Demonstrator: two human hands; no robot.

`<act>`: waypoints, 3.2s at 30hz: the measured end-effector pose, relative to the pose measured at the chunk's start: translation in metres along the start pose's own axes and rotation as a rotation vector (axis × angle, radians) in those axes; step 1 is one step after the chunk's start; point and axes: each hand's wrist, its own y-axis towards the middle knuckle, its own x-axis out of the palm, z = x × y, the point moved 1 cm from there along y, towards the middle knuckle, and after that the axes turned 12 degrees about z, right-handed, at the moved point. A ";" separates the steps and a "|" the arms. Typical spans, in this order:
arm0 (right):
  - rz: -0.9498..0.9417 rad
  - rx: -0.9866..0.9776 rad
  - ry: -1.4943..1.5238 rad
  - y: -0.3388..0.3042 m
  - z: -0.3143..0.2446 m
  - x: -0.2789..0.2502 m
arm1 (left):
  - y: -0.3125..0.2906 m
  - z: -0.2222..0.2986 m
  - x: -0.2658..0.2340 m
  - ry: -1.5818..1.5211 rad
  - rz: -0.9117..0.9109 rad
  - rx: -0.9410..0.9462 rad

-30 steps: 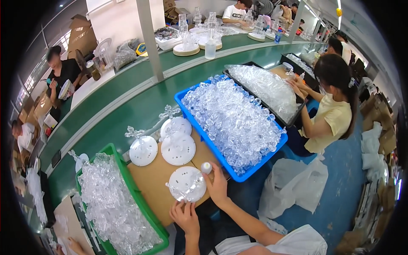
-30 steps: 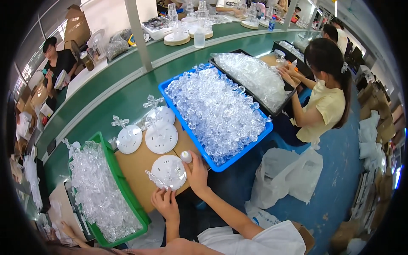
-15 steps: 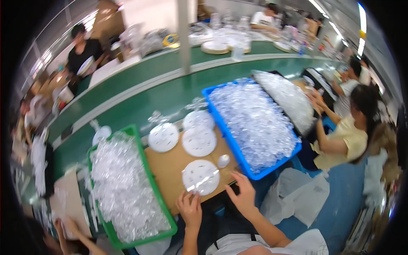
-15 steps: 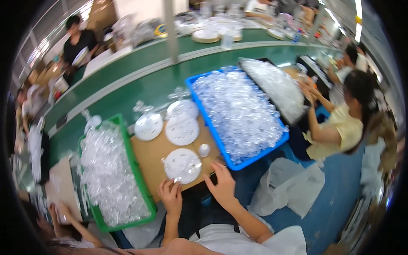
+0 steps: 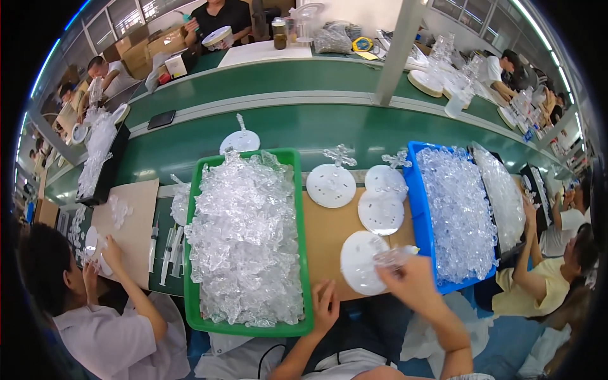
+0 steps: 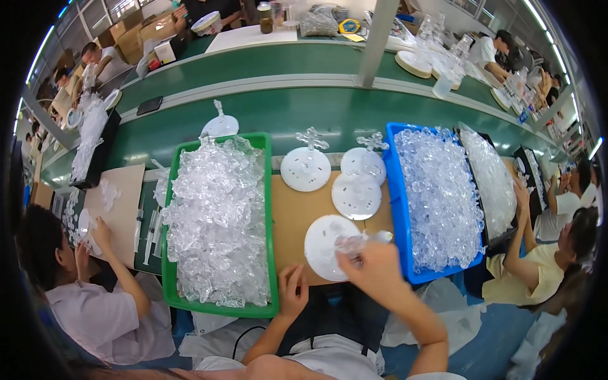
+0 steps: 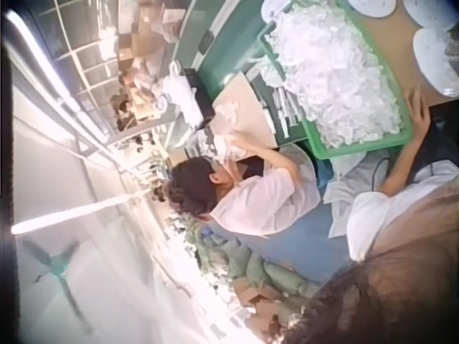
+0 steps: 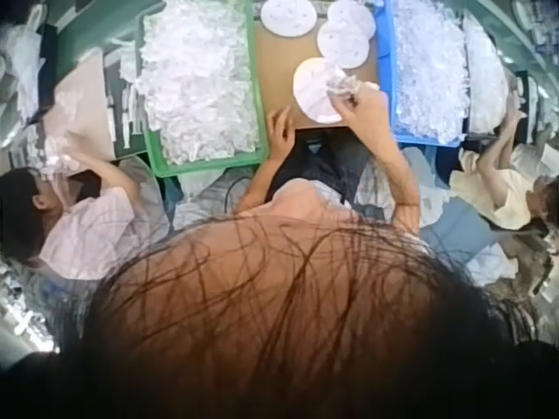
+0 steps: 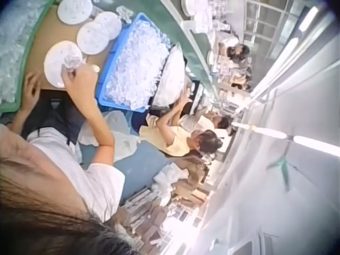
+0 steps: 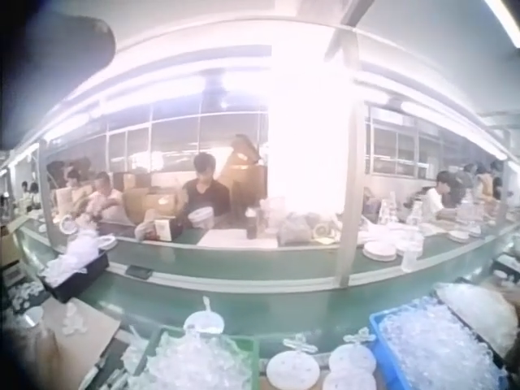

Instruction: Gluing decorative plastic components onto circular white bases on an assembly line.

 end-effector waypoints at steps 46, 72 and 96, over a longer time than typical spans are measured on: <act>-0.593 -0.389 -0.167 0.199 -0.026 -0.031 | -0.015 -0.012 0.019 0.072 0.118 0.040; -0.537 -0.319 0.052 0.269 -0.060 0.214 | -0.001 -0.004 0.022 0.295 -0.156 0.199; -0.100 0.455 0.608 -0.053 0.051 0.057 | 0.010 0.012 0.010 0.192 -0.226 0.035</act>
